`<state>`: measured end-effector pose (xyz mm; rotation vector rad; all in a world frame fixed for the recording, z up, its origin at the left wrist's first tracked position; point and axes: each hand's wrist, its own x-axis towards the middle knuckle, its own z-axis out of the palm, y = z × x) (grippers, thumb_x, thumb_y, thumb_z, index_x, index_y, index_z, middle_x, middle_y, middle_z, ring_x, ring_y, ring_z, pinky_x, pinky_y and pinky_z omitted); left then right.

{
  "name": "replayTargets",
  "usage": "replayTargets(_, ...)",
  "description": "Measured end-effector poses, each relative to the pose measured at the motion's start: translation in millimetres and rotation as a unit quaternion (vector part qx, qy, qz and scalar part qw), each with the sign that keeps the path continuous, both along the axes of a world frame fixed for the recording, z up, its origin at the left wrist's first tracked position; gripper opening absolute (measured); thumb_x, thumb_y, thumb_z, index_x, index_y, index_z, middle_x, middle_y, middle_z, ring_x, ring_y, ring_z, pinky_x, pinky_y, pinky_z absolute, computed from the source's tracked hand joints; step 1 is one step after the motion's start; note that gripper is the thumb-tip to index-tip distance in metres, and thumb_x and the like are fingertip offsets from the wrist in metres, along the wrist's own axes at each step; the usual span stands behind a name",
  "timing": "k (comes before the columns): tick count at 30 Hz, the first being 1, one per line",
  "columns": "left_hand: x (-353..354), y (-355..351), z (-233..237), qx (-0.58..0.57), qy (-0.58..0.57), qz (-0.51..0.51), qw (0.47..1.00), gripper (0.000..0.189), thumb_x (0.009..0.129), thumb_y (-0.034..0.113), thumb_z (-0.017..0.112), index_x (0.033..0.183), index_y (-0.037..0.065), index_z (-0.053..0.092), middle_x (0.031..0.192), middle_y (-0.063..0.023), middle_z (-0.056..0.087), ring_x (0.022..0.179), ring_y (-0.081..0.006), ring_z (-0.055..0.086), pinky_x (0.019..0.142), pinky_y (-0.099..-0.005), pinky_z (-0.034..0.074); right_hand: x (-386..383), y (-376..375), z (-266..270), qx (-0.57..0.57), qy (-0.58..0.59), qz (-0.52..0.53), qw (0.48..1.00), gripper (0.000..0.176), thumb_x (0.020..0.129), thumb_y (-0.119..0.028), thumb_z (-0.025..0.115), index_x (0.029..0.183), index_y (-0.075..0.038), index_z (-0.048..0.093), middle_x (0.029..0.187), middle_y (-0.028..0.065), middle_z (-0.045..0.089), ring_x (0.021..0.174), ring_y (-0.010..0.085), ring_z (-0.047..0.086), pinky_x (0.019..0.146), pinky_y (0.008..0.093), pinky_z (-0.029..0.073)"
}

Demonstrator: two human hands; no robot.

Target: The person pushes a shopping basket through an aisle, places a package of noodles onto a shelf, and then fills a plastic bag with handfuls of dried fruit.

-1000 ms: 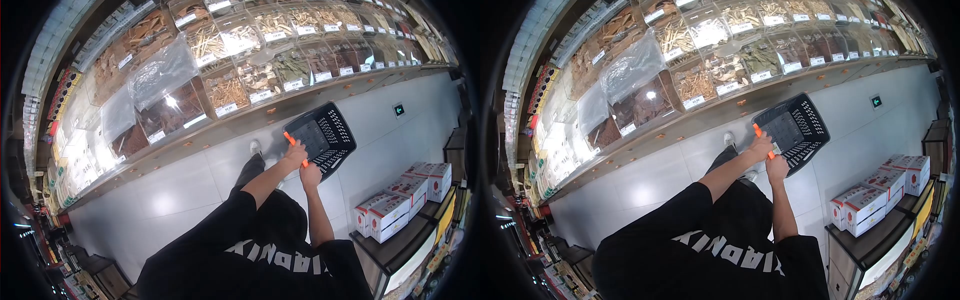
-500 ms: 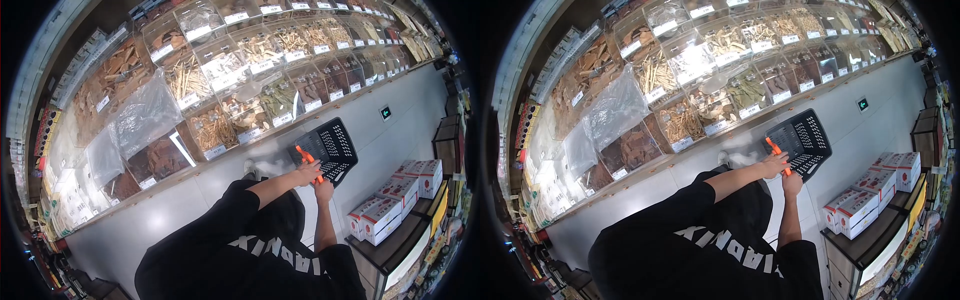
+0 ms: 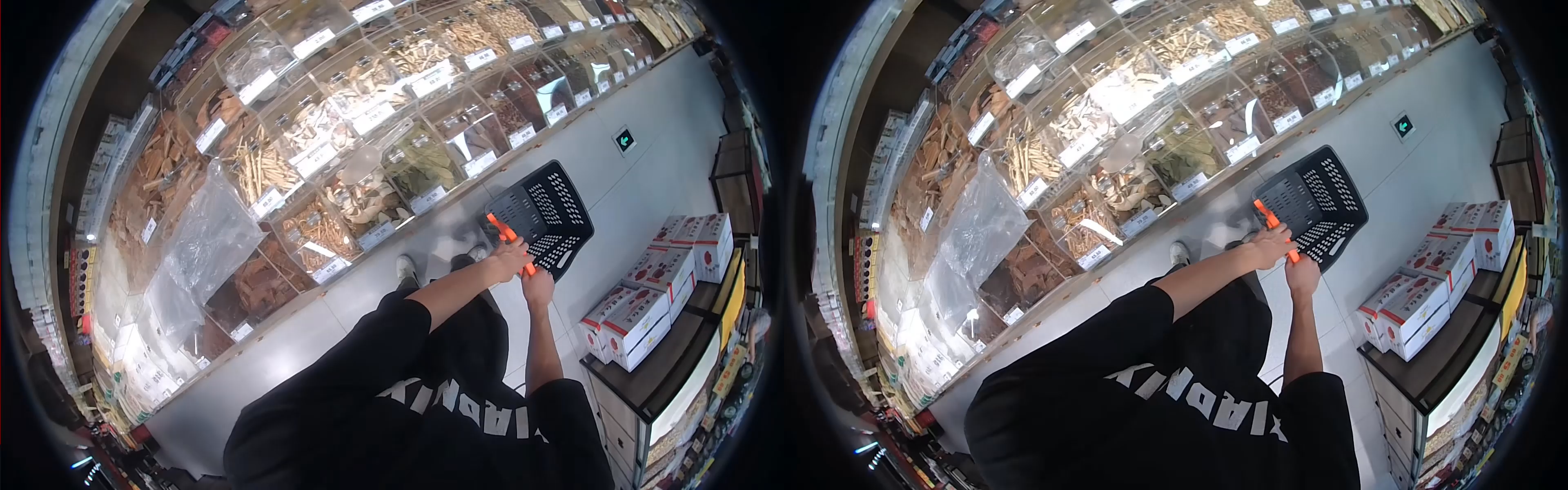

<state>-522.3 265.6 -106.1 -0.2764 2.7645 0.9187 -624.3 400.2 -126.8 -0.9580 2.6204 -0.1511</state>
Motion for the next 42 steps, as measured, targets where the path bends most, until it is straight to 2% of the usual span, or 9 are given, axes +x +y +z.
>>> replayTargets(5,-40,0,-19,-0.065,0.031,0.007,0.997,0.06,0.075,0.002,0.067,0.133,0.014,0.057,0.127,-0.0116,0.052,0.129,-0.0322,0.042,0.096,-0.0455,0.049,-34,-8,1,-0.011,0.005,-0.013,1.0,0.033,0.088,-0.035,0.065,0.086,-0.003,0.074,0.081,0.0247,0.07,0.078,0.0424,0.07,0.075,0.0515,0.057)
replayTargets(7,-59,-6,-24,-0.075,0.0,-0.017,0.997,0.045,0.078,0.013,0.071,0.121,0.015,0.062,0.125,-0.011,0.054,0.127,-0.031,0.044,0.101,-0.0489,0.041,-44,-9,2,-0.016,-0.02,-0.002,1.0,0.033,0.088,-0.035,0.064,0.085,-0.004,0.074,0.08,0.0244,0.07,0.077,0.0425,0.07,0.074,0.0515,0.057)
replayTargets(8,-71,-6,-25,-0.092,-0.027,-0.025,0.995,0.036,0.08,0.015,0.07,0.117,0.015,0.066,0.122,-0.01,0.06,0.122,-0.029,0.05,0.1,-0.0423,0.042,-49,-10,3,-0.022,-0.033,-0.008,0.999,0.032,0.089,-0.034,0.063,0.084,-0.004,0.074,0.08,0.0242,0.07,0.077,0.0425,0.07,0.074,0.0516,0.057)
replayTargets(16,-135,-2,-27,-0.163,-0.146,-0.026,0.975,0.024,0.083,0.018,0.068,0.106,0.012,0.072,0.117,-0.0081,0.066,0.116,-0.0274,0.055,0.097,-0.0392,0.046,-94,-14,-4,-0.032,-0.036,0.024,0.999,0.03,0.087,-0.029,0.063,0.083,-0.001,0.073,0.08,0.0241,0.071,0.076,0.0423,0.07,0.072,0.0515,0.057)
replayTargets(23,-142,-8,-23,-0.091,0.054,0.089,0.99,0.029,0.077,0.016,0.069,0.104,0.007,0.069,0.104,-0.0103,0.06,0.114,-0.0285,0.053,0.092,-0.0422,0.05,-123,-27,1,-0.022,-0.039,0.009,0.999,0.032,0.087,-0.031,0.064,0.085,-0.001,0.073,0.081,0.0237,0.071,0.078,0.0408,0.072,0.072,0.0512,0.057)
replayTargets(29,-149,-4,-21,-0.078,0.114,0.143,0.98,0.044,0.08,0.009,0.065,0.123,0.004,0.063,0.141,-0.02,0.05,0.139,-0.0354,0.04,0.108,-0.0461,0.042,-149,-40,9,-0.001,-0.036,0.01,0.999,0.034,0.088,-0.034,0.063,0.088,-0.001,0.074,0.084,0.0228,0.072,0.081,0.0405,0.072,0.075,0.0512,0.057)
replayTargets(35,-93,-24,-6,0.006,0.121,0.222,0.967,0.057,0.082,0.007,0.061,0.138,0.003,0.052,0.151,-0.0248,0.04,0.142,-0.039,0.038,0.111,-0.0471,0.039,-191,-46,-9,0.001,-0.004,-0.031,1.0,0.031,0.086,-0.03,0.063,0.087,-0.002,0.075,0.085,0.0233,0.072,0.082,0.043,0.071,0.076,0.0536,0.056)
replayTargets(40,33,-63,0,0.075,0.051,0.388,0.917,0.05,0.084,0.011,0.062,0.133,0.005,0.054,0.138,-0.0227,0.049,0.119,-0.038,0.058,0.098,-0.0462,0.049,-224,-59,-5,0.025,0.071,-0.026,0.997,0.037,0.087,-0.036,0.061,0.093,-0.002,0.074,0.09,0.0235,0.073,0.087,0.0429,0.071,0.078,0.0541,0.055)
replayTargets(42,97,-66,-15,0.049,0.151,0.481,0.862,0.046,0.085,0.011,0.063,0.13,0.004,0.055,0.131,-0.021,0.052,0.106,-0.0347,0.064,0.092,-0.0453,0.052,-239,-64,-10,0.041,0.099,-0.042,0.993,0.038,0.088,-0.037,0.062,0.092,-0.002,0.074,0.09,0.0226,0.073,0.087,0.0424,0.071,0.078,0.0539,0.055)
